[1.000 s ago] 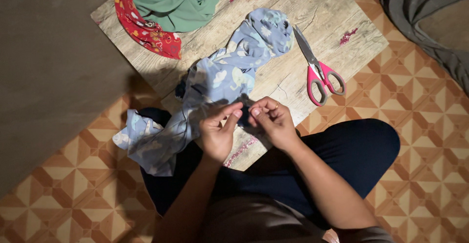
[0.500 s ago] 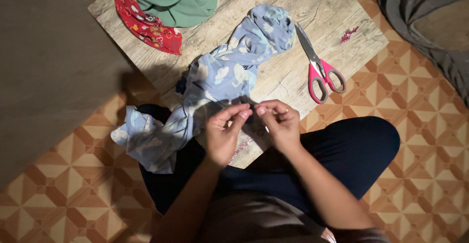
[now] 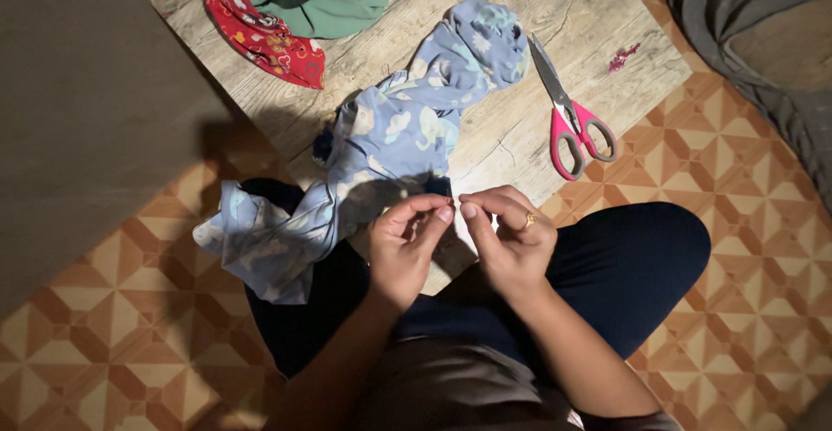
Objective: The person sits on the floor and hand-sews a button onto a green garment using a needle and thread, then cuts the thread with scissors. They fold the garment aside, stack other clothing pieces, and handle a blue thread spool.
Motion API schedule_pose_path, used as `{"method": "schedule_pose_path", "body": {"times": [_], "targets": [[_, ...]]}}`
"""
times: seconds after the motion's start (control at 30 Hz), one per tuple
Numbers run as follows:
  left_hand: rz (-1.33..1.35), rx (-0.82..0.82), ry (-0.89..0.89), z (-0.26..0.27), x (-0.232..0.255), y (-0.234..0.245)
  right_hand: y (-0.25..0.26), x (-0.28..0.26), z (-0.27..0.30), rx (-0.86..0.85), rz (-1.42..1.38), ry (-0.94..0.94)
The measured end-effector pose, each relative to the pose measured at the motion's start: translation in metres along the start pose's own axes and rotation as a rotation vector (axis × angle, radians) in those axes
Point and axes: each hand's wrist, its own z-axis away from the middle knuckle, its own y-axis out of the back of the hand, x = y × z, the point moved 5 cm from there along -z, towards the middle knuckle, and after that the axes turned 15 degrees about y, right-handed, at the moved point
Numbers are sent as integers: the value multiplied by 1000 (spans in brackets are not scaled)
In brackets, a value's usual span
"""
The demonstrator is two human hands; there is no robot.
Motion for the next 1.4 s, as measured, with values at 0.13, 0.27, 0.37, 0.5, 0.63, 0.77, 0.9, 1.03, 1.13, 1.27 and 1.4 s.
{"method": "schedule_pose_path", "body": {"times": [0.13, 0.27, 0.37, 0.5, 0.63, 0.77, 0.9, 1.03, 1.13, 1.27, 1.4], "targets": [[24, -55, 11, 3, 0, 0, -3, -21, -10, -21, 21, 101], [98, -107, -7, 9, 5, -3, -4, -40, -16, -46, 141, 206], [-11, -97, -60, 13, 13, -4, -4, -49, -19, -49, 205, 244], [-208, -27, -235, 17, 29, -4, -5, -54, -20, -48, 230, 257], [-236, -23, -257, 19, 35, -6, -5, -52, -20, -47, 222, 231], [-199, -30, -211, 18, 35, -7, -6, -50, -21, -46, 215, 246], [-184, -37, -196, 17, 35, -6, -8, -51, -21, -52, 228, 260], [-209, -21, -229, 18, 35, -6, -8, -49, -21, -56, 239, 236], [-222, 3, -239, 18, 36, -6, -8, -49, -21, -68, 243, 236], [-271, 19, -300, 20, 41, -6, -9, -48, -22, -65, 227, 229], [-294, 30, -310, 20, 42, -5, -9, -48, -22, -67, 241, 214]]}}
